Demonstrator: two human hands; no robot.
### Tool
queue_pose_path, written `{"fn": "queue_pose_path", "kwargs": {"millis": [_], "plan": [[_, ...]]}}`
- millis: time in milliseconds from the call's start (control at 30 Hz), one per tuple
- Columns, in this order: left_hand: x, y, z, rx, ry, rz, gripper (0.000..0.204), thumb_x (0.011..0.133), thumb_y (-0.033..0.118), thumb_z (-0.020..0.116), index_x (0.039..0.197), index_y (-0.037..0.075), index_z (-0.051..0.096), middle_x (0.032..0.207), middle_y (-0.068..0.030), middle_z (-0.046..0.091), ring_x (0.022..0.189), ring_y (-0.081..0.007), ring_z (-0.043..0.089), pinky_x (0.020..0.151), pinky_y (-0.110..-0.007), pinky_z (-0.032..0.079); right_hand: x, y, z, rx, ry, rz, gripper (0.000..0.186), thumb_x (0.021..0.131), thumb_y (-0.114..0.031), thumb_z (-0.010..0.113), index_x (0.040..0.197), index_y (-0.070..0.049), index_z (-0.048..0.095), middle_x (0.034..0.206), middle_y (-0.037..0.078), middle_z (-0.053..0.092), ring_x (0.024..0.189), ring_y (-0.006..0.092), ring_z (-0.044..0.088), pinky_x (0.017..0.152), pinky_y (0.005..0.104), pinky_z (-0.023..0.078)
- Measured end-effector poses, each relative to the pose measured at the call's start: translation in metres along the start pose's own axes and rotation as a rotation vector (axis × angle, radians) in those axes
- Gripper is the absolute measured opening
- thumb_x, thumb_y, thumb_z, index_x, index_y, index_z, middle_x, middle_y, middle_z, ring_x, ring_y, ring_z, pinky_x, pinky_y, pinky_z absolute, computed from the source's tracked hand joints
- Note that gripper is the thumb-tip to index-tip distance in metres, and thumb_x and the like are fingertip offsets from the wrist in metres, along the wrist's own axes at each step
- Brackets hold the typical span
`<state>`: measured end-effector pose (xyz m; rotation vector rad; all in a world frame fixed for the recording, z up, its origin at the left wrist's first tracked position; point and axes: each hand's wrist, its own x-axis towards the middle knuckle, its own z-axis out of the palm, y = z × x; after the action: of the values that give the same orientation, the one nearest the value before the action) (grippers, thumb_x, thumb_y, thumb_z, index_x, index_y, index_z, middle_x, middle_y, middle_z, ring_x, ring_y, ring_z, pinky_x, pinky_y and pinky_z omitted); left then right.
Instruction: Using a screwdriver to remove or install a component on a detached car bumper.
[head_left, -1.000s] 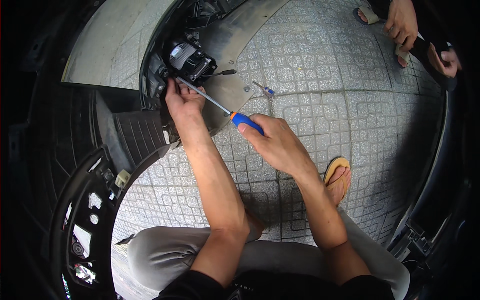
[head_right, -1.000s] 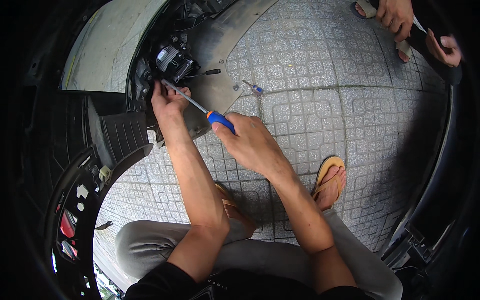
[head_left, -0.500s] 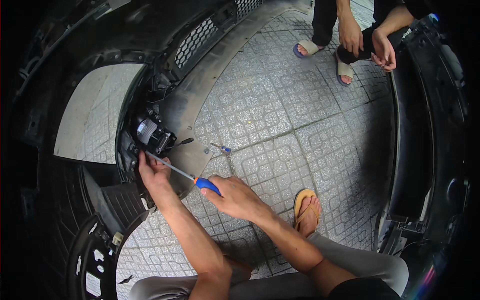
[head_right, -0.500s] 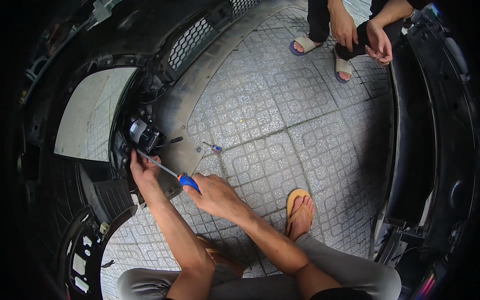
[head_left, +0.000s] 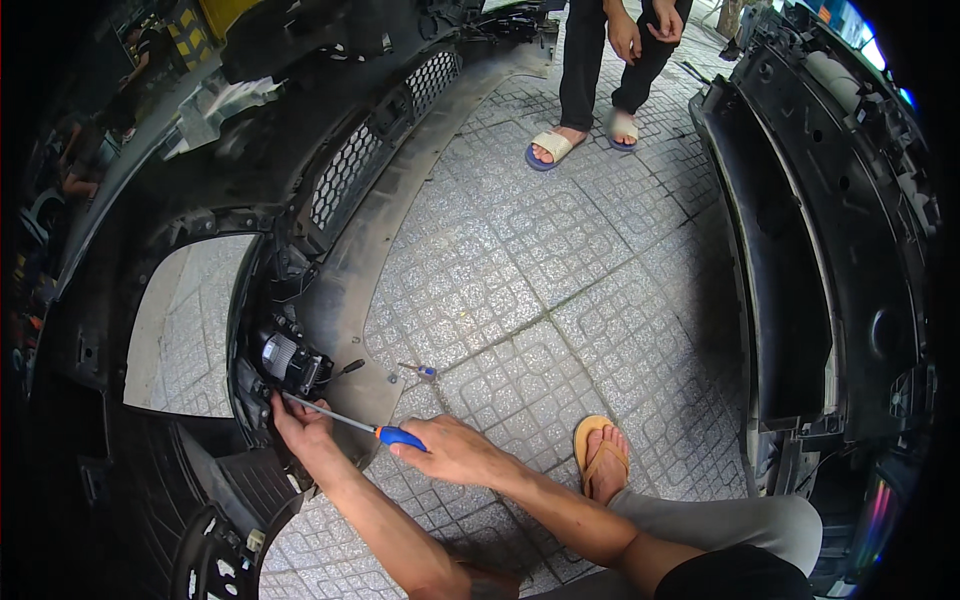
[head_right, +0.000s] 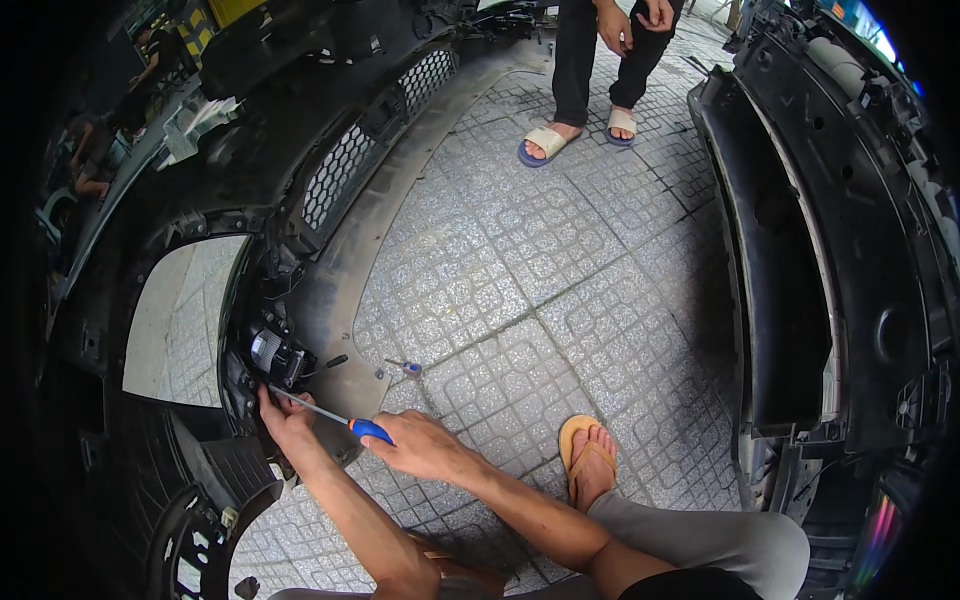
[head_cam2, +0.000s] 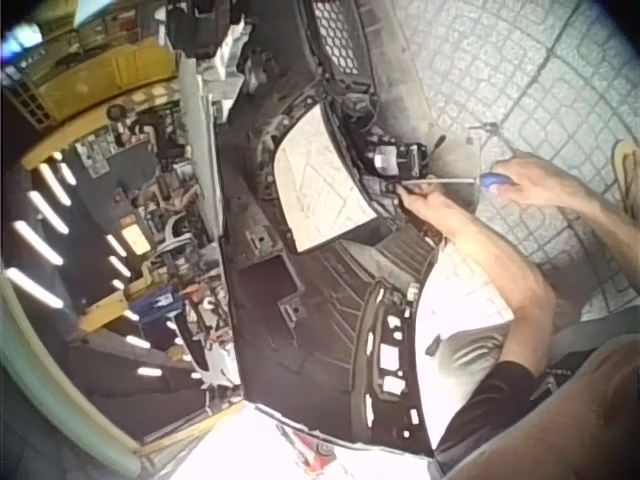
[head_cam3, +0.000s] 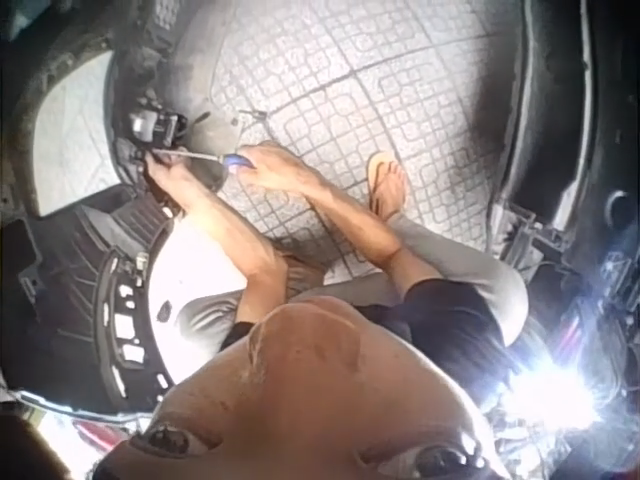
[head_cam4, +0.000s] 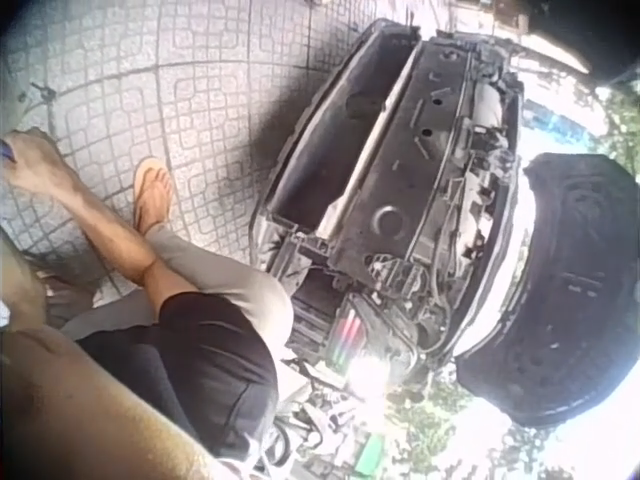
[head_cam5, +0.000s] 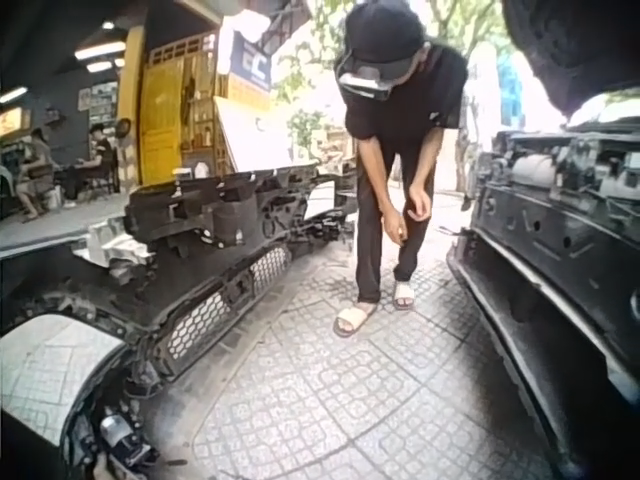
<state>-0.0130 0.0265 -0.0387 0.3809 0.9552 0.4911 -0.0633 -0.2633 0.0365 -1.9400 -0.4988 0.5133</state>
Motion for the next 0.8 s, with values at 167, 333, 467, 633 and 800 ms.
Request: {"fn": "queue_pose_path", "kwargs": {"millis": [167, 333, 467, 633, 800], "plan": [[0.006, 0.002, -0.004, 0.033, -0.027, 0.028, 0.028, 0.088, 0.042, 0.078, 0.075, 0.025, 0.059, 0.064, 0.0123, 0.054, 0.051, -0.0094, 0.038, 0.055, -0.031, 0.027, 0.002, 0.002, 0.004, -0.003, 0.002, -0.028, 0.037, 0.101, -0.037, 0.061, 0.108, -0.001, 0.066, 0.075, 0.023, 0.067, 0.074, 0.0438, 0.068, 0.067, 0.0531, 0.05], [0.007, 0.0, -0.003, 0.035, -0.022, -0.009, 0.029, 0.088, 0.043, 0.078, 0.075, 0.025, 0.059, 0.063, 0.0112, 0.053, 0.051, -0.0093, 0.036, 0.056, -0.031, 0.028, 0.002, -0.001, 0.003, 0.006, -0.025, 0.016, 0.041, 0.102, -0.041, 0.058, 0.108, -0.001, 0.066, 0.071, 0.019, 0.067, 0.067, 0.0369, 0.069, 0.063, 0.0492, 0.05], [-0.018, -0.006, 0.005, 0.033, -0.004, -0.005, 0.028, 0.089, 0.044, 0.076, 0.076, 0.025, 0.061, 0.065, 0.0107, 0.051, 0.05, -0.0092, 0.035, 0.055, -0.031, 0.028, -0.001, 0.004, 0.009, 0.653, -0.399, 0.302, 0.05, 0.105, -0.049, 0.05, 0.104, -0.002, 0.066, 0.07, 0.013, 0.066, 0.05, 0.0199, 0.059, 0.047, 0.036, 0.046], [-0.01, 0.007, -0.005, -0.001, -0.02, -0.006, 0.028, 0.092, 0.046, 0.072, 0.078, 0.024, 0.062, 0.065, 0.0095, 0.049, 0.048, -0.0081, 0.036, 0.055, -0.028, 0.03, 0.005, 0.028, 0.041, 1.397, -0.607, 0.48, 0.052, 0.107, -0.049, 0.046, 0.103, -0.001, 0.064, 0.063, 0.006, 0.058, 0.039, 0.0092, 0.046, 0.033, 0.0224, 0.03], [-0.025, -0.017, 0.014, -0.007, -0.15, -0.05, 0.028, 0.095, 0.045, 0.068, 0.081, 0.021, 0.065, 0.067, 0.0075, 0.054, 0.061, -0.0101, 0.047, 0.06, -0.032, 0.033, 0.001, 0.034, 0.026, 1.59, -0.554, 0.547, 0.049, 0.108, -0.043, 0.044, 0.104, 0.003, 0.059, 0.065, 0.007, 0.053, 0.037, 0.0096, 0.041, 0.033, 0.0222, 0.031]]}}
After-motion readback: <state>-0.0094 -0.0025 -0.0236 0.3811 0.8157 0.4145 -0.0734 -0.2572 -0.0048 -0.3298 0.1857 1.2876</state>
